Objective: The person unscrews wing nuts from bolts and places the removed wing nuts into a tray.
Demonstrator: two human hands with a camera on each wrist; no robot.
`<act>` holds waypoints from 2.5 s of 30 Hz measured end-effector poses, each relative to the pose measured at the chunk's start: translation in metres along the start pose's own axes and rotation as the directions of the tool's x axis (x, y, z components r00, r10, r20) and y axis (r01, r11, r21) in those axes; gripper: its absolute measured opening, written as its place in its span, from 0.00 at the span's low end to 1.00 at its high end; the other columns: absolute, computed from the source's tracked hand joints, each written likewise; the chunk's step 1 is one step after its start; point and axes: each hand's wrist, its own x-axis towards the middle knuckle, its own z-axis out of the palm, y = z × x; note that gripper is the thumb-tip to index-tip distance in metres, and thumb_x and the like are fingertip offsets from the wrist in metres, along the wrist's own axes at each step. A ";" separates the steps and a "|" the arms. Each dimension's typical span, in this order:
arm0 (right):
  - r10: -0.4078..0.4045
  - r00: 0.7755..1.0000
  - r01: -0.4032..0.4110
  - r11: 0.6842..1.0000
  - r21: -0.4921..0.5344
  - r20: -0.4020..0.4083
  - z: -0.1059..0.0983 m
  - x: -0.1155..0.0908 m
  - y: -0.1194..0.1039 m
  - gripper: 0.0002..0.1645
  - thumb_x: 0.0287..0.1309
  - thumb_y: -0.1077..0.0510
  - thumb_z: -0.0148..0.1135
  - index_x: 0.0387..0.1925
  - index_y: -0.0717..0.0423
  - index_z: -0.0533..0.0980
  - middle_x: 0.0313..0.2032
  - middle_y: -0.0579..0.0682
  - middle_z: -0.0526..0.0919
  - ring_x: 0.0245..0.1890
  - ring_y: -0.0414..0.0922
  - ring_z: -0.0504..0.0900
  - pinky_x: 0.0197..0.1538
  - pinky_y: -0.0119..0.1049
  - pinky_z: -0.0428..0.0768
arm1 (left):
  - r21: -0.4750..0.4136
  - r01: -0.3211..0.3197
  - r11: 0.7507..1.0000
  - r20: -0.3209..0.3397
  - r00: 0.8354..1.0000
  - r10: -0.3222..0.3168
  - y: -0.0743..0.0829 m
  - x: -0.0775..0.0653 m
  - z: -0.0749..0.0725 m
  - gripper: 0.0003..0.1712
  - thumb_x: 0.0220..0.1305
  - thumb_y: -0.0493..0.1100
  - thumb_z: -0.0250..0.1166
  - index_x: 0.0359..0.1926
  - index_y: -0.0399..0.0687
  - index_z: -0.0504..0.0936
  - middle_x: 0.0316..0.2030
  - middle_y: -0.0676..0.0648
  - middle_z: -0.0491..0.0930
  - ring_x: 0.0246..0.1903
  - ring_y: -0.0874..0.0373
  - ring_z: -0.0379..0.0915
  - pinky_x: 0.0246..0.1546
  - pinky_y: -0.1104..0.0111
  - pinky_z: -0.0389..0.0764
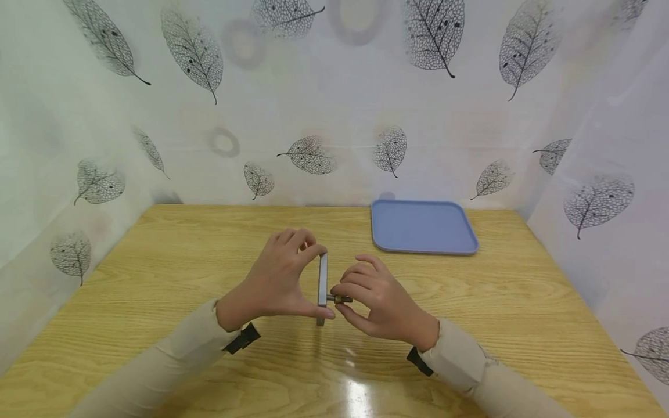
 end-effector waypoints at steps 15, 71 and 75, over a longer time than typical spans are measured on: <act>0.054 0.998 -0.055 0.998 0.034 0.011 -0.004 0.001 -0.001 0.16 0.64 0.50 0.52 0.36 0.57 0.78 0.32 0.46 0.80 0.36 0.42 0.77 0.60 0.48 0.66 | 0.018 0.007 1.000 -0.014 1.000 -0.007 0.000 0.000 -0.002 0.51 0.21 0.85 0.64 0.43 0.56 0.77 0.39 0.52 0.65 0.38 0.57 0.59 0.44 0.58 0.65; -0.161 0.983 0.134 0.961 -0.240 -0.094 -0.001 0.006 -0.006 0.12 0.64 0.54 0.54 0.32 0.55 0.80 0.28 0.48 0.83 0.32 0.45 0.81 0.51 0.54 0.71 | -0.062 0.017 0.998 -0.031 0.999 -0.019 0.000 -0.001 -0.001 0.52 0.20 0.81 0.69 0.43 0.51 0.78 0.40 0.51 0.65 0.41 0.56 0.60 0.49 0.57 0.65; -0.060 0.995 0.051 0.992 -0.113 -0.075 -0.003 0.007 -0.005 0.17 0.66 0.50 0.50 0.34 0.57 0.80 0.32 0.49 0.81 0.36 0.46 0.79 0.56 0.51 0.68 | -0.051 0.010 0.999 -0.032 0.999 -0.012 0.000 -0.001 -0.001 0.52 0.20 0.82 0.68 0.44 0.52 0.78 0.40 0.51 0.65 0.40 0.56 0.60 0.48 0.57 0.65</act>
